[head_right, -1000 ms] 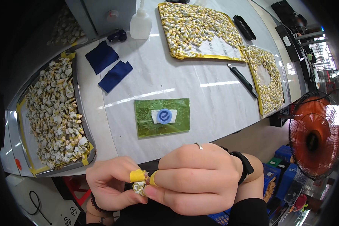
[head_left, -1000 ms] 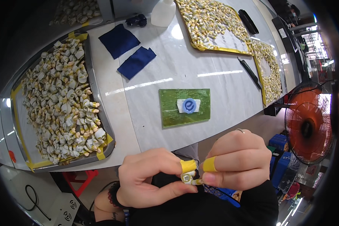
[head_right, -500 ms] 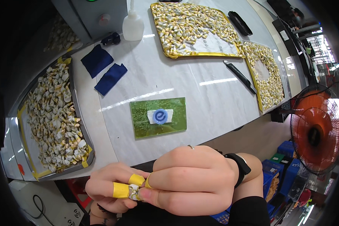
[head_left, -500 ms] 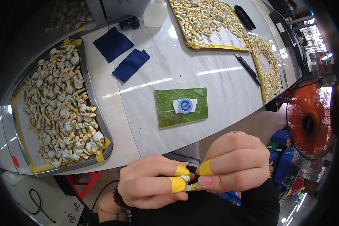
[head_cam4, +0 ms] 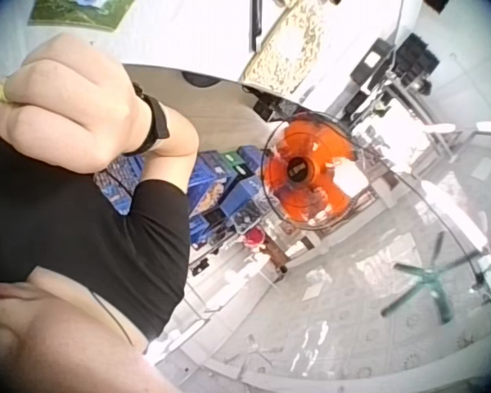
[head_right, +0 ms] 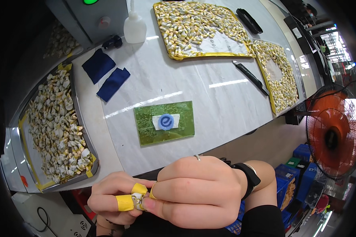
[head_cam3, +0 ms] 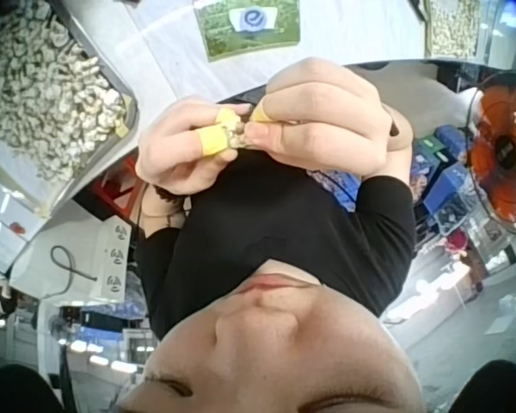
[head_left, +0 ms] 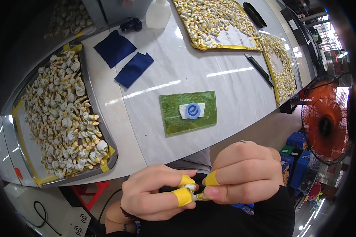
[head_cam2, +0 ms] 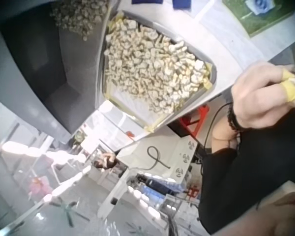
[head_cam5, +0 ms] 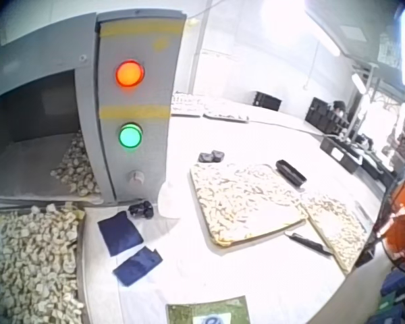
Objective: The person repeatedly picks small white and yellow objects from a tray and assembles them by hand into a spiral shape. They place the finished items onto a tray on the table. The process is repetitive and involves careful hand manipulation of the small components.
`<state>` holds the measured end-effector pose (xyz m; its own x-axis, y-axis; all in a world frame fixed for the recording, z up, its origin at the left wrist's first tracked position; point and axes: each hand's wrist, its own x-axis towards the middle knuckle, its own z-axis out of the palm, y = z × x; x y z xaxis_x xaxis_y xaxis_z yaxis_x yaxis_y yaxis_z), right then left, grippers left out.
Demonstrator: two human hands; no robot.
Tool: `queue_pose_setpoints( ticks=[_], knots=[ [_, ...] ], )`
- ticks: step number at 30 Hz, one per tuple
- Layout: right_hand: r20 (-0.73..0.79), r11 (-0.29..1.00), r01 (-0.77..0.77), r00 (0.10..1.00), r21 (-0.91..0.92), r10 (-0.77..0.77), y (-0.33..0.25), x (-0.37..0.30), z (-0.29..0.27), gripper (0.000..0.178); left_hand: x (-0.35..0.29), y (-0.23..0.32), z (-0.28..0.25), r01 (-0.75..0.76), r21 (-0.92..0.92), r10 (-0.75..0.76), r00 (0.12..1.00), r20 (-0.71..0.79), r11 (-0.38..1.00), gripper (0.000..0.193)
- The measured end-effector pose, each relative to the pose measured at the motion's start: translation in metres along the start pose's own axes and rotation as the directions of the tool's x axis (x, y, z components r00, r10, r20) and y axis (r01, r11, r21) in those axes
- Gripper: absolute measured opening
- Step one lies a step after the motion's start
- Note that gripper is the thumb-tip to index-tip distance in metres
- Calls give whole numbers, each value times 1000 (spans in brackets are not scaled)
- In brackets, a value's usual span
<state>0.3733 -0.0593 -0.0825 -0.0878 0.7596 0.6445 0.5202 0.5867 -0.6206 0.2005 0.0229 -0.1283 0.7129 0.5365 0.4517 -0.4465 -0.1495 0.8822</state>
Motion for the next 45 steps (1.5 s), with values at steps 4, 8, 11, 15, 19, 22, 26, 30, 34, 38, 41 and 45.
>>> queue_pose_setpoints(
  ticks=[4,8,11,15,19,22,26,30,34,38,41,45],
  knots=[
    [61,1000,15,998,2,-15,3,-1,-8,10,-3,0,6,115,-127,-125,990,-72,985,24],
    [24,988,-14,1000,-156,18,-3,-1,-30,14,-5,8,18,319,-416,-444,861,-247,852,30],
    [-198,736,-228,972,-638,130,8,3,-61,17,-14,1,2,384,-407,-485,855,-182,829,36],
    [-477,346,-538,842,-768,252,59,-21,-194,19,-14,2,3,427,-525,-547,832,-90,736,41],
    [-432,14,-674,488,-739,758,127,-87,-304,27,-14,-1,3,419,-559,-520,853,-27,716,39],
    [-506,14,-757,451,-654,735,159,-104,-305,25,-15,-1,2,422,-510,-506,862,-29,749,38],
    [-492,-14,-710,474,-704,730,172,-102,-299,21,-18,2,-1,431,-479,-514,856,-49,765,36],
    [-439,99,-683,566,-724,698,159,-96,-302,18,-22,1,-4,399,-512,-496,866,-61,761,37],
    [-294,524,-723,674,-450,678,104,-41,-216,20,-19,-1,-5,428,-506,-515,856,-38,749,35],
    [-90,734,-623,775,-271,625,53,-14,-116,15,-16,-4,-8,422,-503,-493,870,-9,755,33],
    [160,809,-465,823,-360,545,43,-8,-64,20,-16,-4,-9,404,-500,-481,876,-28,766,33],
    [308,868,-121,904,-481,297,51,-16,-41,21,-17,-3,-8,417,-421,-473,880,-32,805,39]
  ],
)
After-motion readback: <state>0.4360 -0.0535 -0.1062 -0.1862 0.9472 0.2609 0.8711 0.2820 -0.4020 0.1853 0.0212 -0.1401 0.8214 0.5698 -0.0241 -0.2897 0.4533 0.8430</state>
